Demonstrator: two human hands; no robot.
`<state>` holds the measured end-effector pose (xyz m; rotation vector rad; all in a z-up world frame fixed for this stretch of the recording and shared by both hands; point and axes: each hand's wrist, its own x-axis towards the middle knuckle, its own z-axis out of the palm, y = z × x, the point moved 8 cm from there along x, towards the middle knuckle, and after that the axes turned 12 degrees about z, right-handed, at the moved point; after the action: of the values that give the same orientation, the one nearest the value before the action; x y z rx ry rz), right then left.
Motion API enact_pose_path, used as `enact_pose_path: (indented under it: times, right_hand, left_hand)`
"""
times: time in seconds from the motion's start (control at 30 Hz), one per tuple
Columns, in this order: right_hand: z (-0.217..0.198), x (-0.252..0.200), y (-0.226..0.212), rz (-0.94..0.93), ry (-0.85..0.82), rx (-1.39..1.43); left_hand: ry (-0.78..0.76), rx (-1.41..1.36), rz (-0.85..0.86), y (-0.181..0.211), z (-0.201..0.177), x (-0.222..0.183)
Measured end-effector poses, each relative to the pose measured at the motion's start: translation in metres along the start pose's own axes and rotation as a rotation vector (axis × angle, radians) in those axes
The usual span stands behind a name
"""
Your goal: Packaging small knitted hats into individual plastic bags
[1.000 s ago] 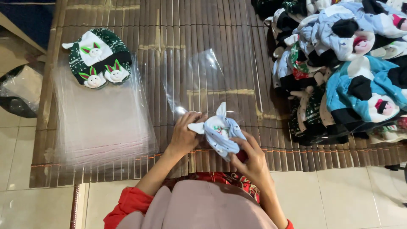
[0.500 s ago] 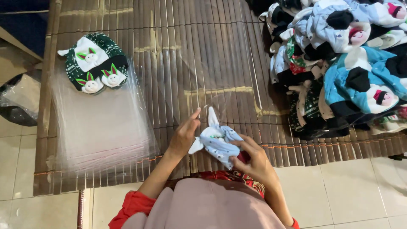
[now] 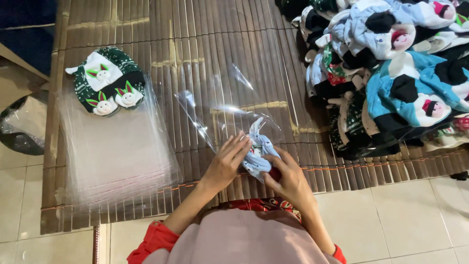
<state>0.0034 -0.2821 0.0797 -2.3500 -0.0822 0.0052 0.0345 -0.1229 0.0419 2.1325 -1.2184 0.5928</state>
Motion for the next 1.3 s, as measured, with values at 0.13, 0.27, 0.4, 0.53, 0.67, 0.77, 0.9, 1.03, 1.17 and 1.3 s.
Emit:
enact_pose_path:
  times: [0.13,0.27,0.4,0.53,0.67,0.77,0.9,1.03,1.17,1.3]
  right_hand:
    - [-0.005,0.003,0.005,0.048,0.099,0.062]
    - [-0.003,0.005,0.013,0.042,0.149,0.084]
    - [-0.007,0.010,0.003,0.017,0.209,0.099]
    - [-0.006,0.019,-0.005,0.006,0.229,0.118]
    - [-0.004,0.020,0.001,-0.002,0.121,0.123]
    - [-0.008,0.008,0.013,-0.020,0.152,0.040]
    - [-0.021,-0.010,0.024,-0.039,0.492,-0.260]
    - [-0.006,-0.017,0.036,-0.112,0.468,-0.261]
    - [0.011,-0.014,0.013,-0.197,0.293,-0.346]
    - [0.027,-0.013,0.018,-0.169,0.130,-0.339]
  left_hand:
    - [-0.008,-0.022,0.023,0.024,-0.018,0.023]
    - [0.028,-0.063,0.057,0.037,-0.014,0.033]
    - [0.096,-0.065,0.153,0.046,-0.013,0.034]
    - [0.139,-0.151,0.158,0.048,-0.008,0.029]
    - [0.164,-0.074,0.086,0.037,-0.007,0.018]
    - [0.174,-0.100,0.023,0.037,-0.012,0.014]
    - [0.167,-0.084,-0.022,0.037,-0.013,0.011]
    - [0.151,-0.105,-0.123,0.035,-0.012,0.003]
    - [0.068,-0.023,-0.282,0.028,0.001,-0.013]
    - [0.015,0.012,-0.327,0.023,0.012,-0.028]
